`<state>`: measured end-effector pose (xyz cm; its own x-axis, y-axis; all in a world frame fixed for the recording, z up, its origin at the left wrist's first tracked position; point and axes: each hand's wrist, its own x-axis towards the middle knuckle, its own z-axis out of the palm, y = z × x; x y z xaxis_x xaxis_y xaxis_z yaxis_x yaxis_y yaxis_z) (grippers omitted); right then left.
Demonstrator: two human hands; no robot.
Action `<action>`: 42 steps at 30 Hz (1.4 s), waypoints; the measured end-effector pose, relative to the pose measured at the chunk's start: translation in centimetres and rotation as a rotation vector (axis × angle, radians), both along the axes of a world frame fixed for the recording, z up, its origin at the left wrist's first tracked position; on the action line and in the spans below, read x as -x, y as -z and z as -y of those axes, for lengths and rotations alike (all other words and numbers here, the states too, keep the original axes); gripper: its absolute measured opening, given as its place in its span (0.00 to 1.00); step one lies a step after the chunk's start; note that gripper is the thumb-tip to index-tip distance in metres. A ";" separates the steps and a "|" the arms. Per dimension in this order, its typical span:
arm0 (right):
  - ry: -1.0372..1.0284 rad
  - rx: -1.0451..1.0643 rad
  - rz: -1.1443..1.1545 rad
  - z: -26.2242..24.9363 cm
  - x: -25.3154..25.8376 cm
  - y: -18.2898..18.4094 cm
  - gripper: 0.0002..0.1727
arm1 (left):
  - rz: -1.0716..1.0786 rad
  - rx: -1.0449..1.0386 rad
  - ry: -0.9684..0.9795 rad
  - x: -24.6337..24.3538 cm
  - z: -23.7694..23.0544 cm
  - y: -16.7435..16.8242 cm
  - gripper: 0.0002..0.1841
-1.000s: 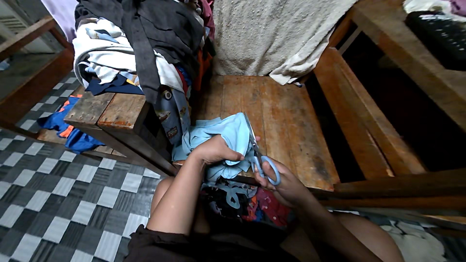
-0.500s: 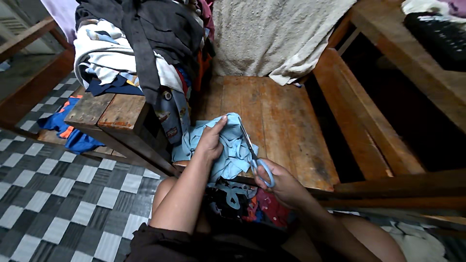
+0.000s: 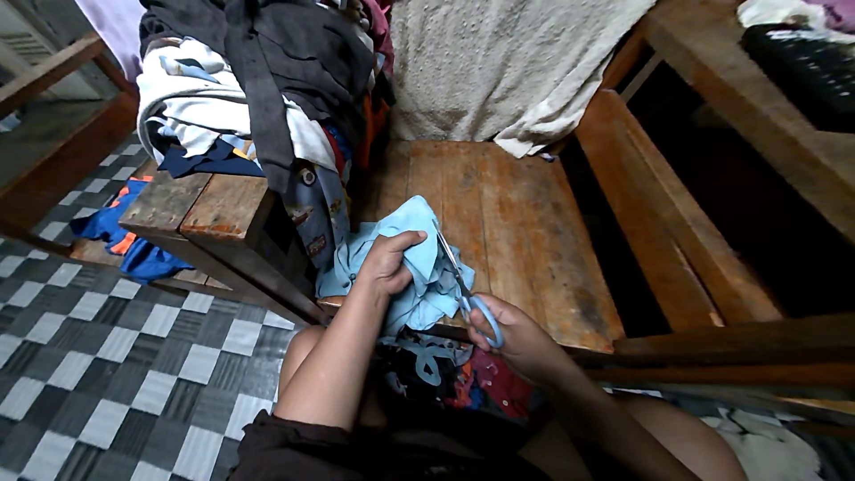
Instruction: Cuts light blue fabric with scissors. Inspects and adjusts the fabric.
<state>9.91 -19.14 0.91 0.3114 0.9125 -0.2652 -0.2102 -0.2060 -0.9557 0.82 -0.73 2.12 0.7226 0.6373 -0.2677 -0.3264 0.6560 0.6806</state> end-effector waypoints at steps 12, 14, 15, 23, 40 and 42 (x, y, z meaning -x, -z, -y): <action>-0.034 -0.048 0.004 -0.1 -0.1 0.6 0.10 | -0.140 -0.247 0.086 0.6 -0.1 -0.7 0.17; -0.043 -0.044 0.016 -0.2 -0.1 0.5 0.08 | -0.151 -0.273 0.110 0.7 -0.1 -0.9 0.18; -0.044 -0.040 0.026 -0.2 -0.1 0.5 0.07 | -0.151 -0.286 0.116 0.7 -0.1 -0.9 0.19; -0.050 -0.030 0.098 -0.5 -0.2 0.9 0.08 | -0.135 -0.313 0.099 1.0 -0.2 -1.1 0.19; 0.014 -0.021 0.064 -0.8 0.4 0.8 0.05 | -0.117 -0.315 0.137 0.8 -0.4 -0.7 0.23; 0.020 -0.015 0.051 -0.8 0.4 0.7 0.04 | -0.114 -0.322 0.141 0.8 -0.5 -0.6 0.23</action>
